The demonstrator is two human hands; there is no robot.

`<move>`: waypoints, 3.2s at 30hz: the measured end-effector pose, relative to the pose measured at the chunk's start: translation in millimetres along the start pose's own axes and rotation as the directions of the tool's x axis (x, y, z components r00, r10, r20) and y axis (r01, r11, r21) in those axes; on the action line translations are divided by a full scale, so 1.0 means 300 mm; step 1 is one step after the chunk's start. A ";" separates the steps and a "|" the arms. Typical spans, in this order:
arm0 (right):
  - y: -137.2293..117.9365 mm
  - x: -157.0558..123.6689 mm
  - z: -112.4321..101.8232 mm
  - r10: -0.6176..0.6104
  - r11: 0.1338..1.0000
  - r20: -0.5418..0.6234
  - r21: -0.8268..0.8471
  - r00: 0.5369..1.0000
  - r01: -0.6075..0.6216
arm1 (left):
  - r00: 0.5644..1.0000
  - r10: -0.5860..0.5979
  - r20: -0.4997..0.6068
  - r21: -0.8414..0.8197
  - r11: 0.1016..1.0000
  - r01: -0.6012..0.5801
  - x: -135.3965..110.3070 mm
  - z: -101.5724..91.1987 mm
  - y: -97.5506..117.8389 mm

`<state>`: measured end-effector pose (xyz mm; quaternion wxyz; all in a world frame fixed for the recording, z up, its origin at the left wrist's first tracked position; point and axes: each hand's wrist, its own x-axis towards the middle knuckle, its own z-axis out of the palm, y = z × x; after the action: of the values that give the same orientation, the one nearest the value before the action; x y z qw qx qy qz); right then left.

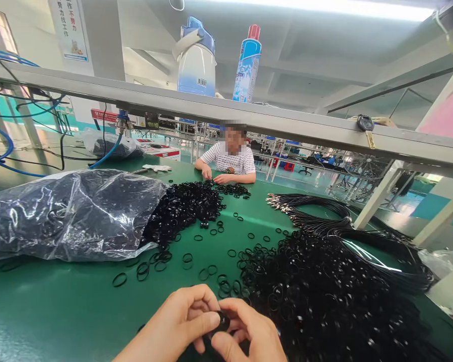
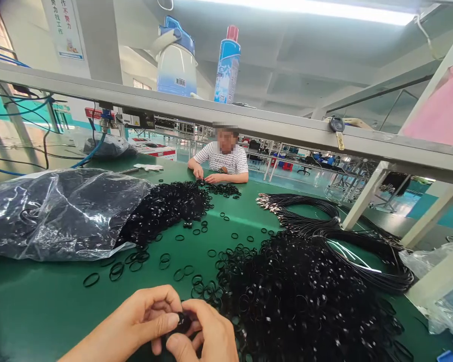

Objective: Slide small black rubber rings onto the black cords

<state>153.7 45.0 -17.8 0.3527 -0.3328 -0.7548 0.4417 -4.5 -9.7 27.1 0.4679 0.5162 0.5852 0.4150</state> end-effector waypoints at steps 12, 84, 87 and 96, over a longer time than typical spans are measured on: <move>-0.022 0.045 -0.066 0.213 0.870 0.051 0.444 0.976 -0.213 | 0.958 0.085 -0.274 0.158 0.987 -0.042 0.013 0.047 -0.001; 0.004 0.054 -0.116 0.154 0.782 0.156 0.585 0.976 -0.217 | 0.995 0.062 -0.082 -0.185 0.980 -0.076 0.032 0.056 -0.063; 0.002 0.055 -0.111 0.147 0.798 0.152 0.565 0.977 -0.208 | 0.998 0.016 -0.068 -0.194 0.981 -0.029 0.033 0.077 -0.069; -0.017 0.048 -0.097 0.204 0.878 0.045 0.433 0.978 -0.203 | 0.996 -0.043 -0.075 -0.442 0.897 0.005 0.057 0.057 -0.083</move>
<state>169.2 67.4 0.6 0.3704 -0.3235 -0.5973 0.6335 6.3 4.3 -2.7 0.5532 0.3717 0.5009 0.5522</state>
